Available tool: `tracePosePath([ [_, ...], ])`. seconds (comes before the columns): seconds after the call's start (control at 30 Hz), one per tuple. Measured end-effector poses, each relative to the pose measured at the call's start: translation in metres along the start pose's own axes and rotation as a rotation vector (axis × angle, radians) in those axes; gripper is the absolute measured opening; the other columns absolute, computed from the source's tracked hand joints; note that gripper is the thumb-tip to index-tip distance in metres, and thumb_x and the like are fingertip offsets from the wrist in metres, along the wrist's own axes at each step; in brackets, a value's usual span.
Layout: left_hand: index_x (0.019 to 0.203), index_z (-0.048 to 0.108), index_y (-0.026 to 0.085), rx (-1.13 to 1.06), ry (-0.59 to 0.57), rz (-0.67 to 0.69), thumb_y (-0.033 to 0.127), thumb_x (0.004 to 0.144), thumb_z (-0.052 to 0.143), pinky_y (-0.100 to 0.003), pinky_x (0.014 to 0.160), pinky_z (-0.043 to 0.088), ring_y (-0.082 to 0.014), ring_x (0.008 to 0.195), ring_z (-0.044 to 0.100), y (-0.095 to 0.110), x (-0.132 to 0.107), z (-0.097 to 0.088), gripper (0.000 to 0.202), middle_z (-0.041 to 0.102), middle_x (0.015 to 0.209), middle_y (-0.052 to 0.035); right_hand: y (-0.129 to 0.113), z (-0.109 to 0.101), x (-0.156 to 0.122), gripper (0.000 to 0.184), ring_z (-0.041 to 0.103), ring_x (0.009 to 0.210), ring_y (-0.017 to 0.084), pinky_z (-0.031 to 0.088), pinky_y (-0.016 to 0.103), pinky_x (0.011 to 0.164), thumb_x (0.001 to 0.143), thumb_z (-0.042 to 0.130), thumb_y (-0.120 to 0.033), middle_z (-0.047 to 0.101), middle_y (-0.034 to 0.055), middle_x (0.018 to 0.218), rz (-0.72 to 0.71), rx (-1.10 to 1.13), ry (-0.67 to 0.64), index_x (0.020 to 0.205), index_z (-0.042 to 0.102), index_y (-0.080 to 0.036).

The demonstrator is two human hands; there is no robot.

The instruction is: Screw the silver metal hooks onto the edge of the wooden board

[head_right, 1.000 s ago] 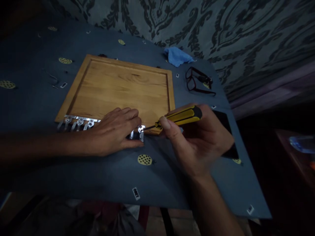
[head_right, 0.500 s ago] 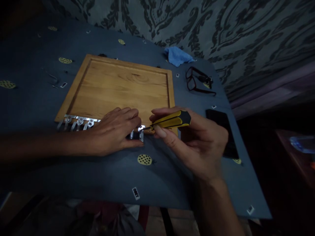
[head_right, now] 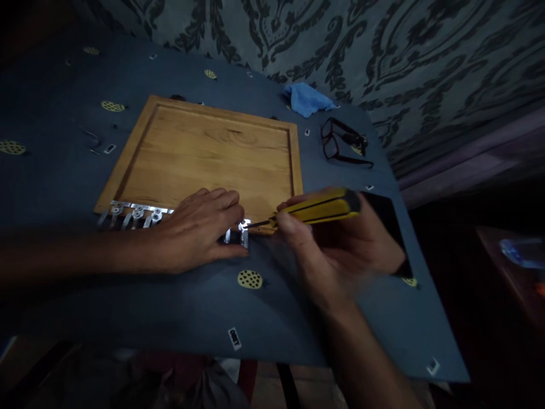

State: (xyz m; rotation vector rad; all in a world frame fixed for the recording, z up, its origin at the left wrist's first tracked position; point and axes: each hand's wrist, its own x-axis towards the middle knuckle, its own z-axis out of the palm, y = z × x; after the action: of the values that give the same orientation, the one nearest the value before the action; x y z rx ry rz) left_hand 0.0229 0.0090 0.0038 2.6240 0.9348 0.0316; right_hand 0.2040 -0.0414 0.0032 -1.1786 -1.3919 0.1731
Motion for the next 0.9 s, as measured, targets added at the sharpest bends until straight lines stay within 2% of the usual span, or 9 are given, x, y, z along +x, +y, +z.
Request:
tracePosePath([
  [0.1,0.112,0.066,0.012,-0.003,-0.008,0.002,0.049,0.096,0.068,-0.042,0.096,0.045,-0.0302,0.112,0.057,0.0,0.0,0.0,0.04,0.062,0.117,-0.0132,-0.002,0.001,0.002,0.018,0.06,0.05,0.013,0.051,0.028,0.044,0.077,0.083,-0.031,0.066,-0.0011,0.063,0.023,-0.044,0.144,0.066,0.073,-0.022],
  [0.17,0.113,0.066,0.012,-0.007,-0.007,-0.001,0.049,0.096,0.069,-0.041,0.096,0.045,-0.03,0.112,0.057,0.001,0.0,-0.001,0.041,0.062,0.117,-0.0129,0.0,0.002,0.003,0.015,0.062,0.052,0.013,0.052,0.027,0.045,0.077,0.085,-0.031,0.068,-0.0012,0.066,0.017,-0.052,0.157,0.069,0.074,-0.022],
  [0.33,0.116,0.065,0.011,-0.009,-0.043,-0.018,0.048,0.097,0.068,-0.041,0.098,0.045,-0.0303,0.114,0.057,0.001,0.0,-0.002,0.042,0.06,0.118,-0.0133,0.007,0.002,0.002,0.009,0.065,0.051,0.013,0.055,0.026,0.043,0.078,0.085,-0.028,0.073,-0.0019,0.071,-0.006,0.032,0.062,0.079,0.078,-0.023],
  [0.6,0.116,0.065,0.012,-0.031,-0.019,-0.019,0.049,0.096,0.069,-0.042,0.099,0.045,-0.0298,0.112,0.057,0.0,-0.001,0.001,0.042,0.059,0.118,-0.0127,0.009,0.003,-0.001,0.01,0.067,0.051,0.012,0.057,0.024,0.044,0.079,0.086,-0.022,0.076,-0.0035,0.075,0.019,0.122,0.013,0.086,0.079,-0.022],
  [0.77,0.114,0.064,0.012,-0.019,-0.026,-0.028,0.048,0.096,0.069,-0.041,0.097,0.044,-0.0296,0.112,0.057,0.001,-0.001,-0.001,0.04,0.059,0.118,-0.0129,0.008,0.004,0.003,0.011,0.069,0.056,0.01,0.059,0.02,0.052,0.074,0.086,-0.016,0.075,-0.0045,0.072,0.027,0.117,-0.019,0.082,0.08,-0.022],
  [0.9,0.114,0.064,0.012,-0.004,-0.044,-0.039,0.049,0.097,0.068,-0.04,0.097,0.044,-0.0298,0.112,0.057,0.002,0.001,-0.002,0.041,0.06,0.117,-0.013,0.01,0.001,0.004,0.016,0.071,0.066,0.01,0.06,0.018,0.059,0.075,0.088,-0.015,0.077,-0.0046,0.077,-0.011,0.123,-0.07,0.086,0.081,-0.024],
])
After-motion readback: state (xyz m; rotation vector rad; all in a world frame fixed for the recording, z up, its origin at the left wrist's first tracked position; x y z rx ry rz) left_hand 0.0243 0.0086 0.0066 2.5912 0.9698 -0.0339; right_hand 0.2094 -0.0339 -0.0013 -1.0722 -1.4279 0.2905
